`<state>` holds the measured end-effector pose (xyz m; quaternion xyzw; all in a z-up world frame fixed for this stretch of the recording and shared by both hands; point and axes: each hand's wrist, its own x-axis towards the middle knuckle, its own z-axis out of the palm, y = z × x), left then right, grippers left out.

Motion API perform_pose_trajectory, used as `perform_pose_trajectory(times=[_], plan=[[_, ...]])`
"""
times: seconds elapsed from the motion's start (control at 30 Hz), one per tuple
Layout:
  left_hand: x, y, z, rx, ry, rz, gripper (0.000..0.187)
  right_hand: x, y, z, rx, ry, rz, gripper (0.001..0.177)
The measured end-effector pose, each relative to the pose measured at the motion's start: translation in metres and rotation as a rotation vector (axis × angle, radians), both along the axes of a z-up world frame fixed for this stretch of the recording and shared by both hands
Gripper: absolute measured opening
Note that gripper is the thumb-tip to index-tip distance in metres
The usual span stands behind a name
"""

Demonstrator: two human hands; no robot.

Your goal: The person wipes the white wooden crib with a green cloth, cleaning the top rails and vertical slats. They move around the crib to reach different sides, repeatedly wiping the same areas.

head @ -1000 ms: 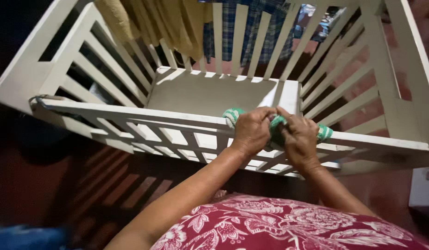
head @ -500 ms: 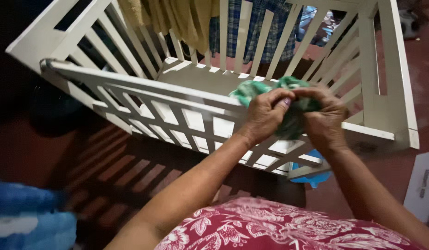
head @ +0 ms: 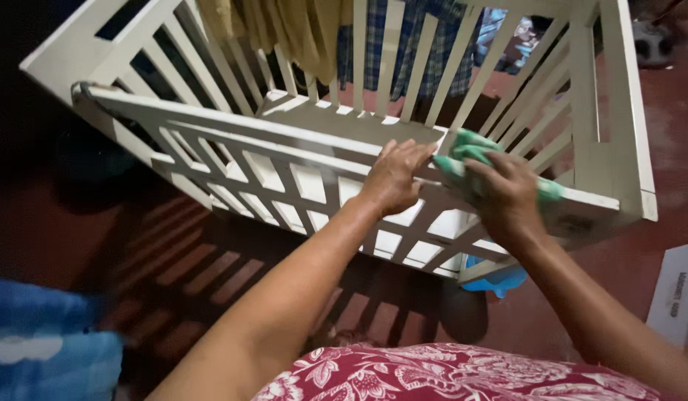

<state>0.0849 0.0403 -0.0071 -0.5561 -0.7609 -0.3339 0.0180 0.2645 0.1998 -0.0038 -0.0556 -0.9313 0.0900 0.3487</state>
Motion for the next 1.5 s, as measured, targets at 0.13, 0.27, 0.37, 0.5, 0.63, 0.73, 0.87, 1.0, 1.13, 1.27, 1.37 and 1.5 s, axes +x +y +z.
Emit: perform_pose_trajectory(times=[0.13,0.27,0.37,0.5,0.63,0.73,0.87,1.0,1.13,1.27,1.37,1.5], plan=[[-0.007,-0.005,-0.002,0.054,0.084,-0.08,0.063,0.015,-0.007,0.0,0.014,-0.006,-0.308,0.034],[-0.026,-0.013,0.002,0.085,-0.003,-0.205,0.06,-0.054,-0.058,-0.01,-0.081,0.078,-0.262,0.045],[-0.047,-0.029,-0.003,0.144,0.105,-0.18,0.055,-0.076,-0.078,-0.015,-0.031,0.098,-0.248,0.049],[-0.066,-0.049,-0.01,0.183,0.188,-0.238,0.062,-0.046,-0.06,0.0,-0.024,-0.05,-0.273,0.02],[-0.069,-0.038,-0.018,0.158,0.152,-0.233,0.062,-0.04,-0.061,0.001,-0.057,0.098,-0.511,0.044],[-0.068,-0.028,-0.023,0.098,0.146,-0.218,0.065,-0.088,-0.096,-0.017,0.287,0.026,-0.613,0.051],[-0.072,-0.032,-0.02,0.069,0.168,-0.219,0.064,-0.102,-0.115,-0.018,-0.047,0.154,-0.399,0.067],[-0.065,-0.033,-0.023,0.035,0.286,-0.125,0.072,-0.075,-0.104,-0.016,-0.123,0.155,-0.469,0.077],[-0.055,-0.029,-0.025,0.02,0.312,-0.087,0.074,-0.07,-0.108,-0.027,-0.317,0.274,-0.453,0.08],[-0.05,-0.03,-0.023,-0.032,0.378,-0.03,0.079,-0.082,-0.124,-0.037,-0.416,0.348,-0.438,0.082],[-0.046,-0.03,-0.022,0.043,0.36,-0.016,0.08,-0.076,-0.127,-0.05,-0.413,0.326,-0.449,0.088],[-0.042,-0.03,-0.026,-0.007,0.328,-0.018,0.084,-0.069,-0.125,-0.082,-0.478,0.342,-0.473,0.088]])
